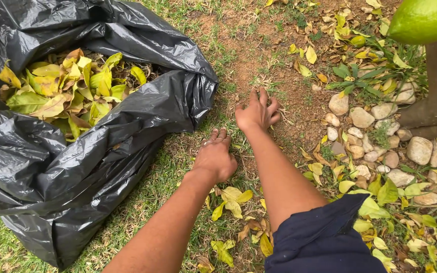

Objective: Picking up fallen leaves from the garden ground and putting them into a black garbage bag.

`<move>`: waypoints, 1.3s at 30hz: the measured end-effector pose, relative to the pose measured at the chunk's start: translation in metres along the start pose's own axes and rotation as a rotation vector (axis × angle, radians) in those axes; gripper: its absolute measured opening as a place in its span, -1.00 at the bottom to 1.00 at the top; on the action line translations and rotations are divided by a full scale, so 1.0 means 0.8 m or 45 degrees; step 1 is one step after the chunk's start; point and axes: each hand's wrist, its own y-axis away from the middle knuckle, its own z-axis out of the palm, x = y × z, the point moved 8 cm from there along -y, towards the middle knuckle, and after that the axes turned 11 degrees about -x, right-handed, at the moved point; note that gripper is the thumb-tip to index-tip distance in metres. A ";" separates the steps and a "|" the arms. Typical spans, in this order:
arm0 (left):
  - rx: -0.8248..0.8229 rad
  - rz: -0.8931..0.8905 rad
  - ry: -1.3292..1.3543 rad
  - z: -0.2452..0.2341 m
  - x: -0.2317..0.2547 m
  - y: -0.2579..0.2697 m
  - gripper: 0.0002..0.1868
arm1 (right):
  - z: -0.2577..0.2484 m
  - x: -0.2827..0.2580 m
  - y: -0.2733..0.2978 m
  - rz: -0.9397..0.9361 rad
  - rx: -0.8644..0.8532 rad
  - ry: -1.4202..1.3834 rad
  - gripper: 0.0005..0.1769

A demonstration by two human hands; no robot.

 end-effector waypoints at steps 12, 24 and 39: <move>-0.055 -0.069 0.074 -0.001 -0.011 -0.011 -0.33 | -0.065 0.005 0.042 -0.283 0.006 -0.165 -0.50; 0.395 0.341 2.424 0.024 -0.001 -0.072 -0.56 | -0.055 0.029 0.161 -0.677 -0.302 -0.932 -0.69; -0.086 0.132 2.809 0.072 0.056 -0.016 -0.52 | -0.107 0.254 0.040 -0.233 0.115 0.186 -0.42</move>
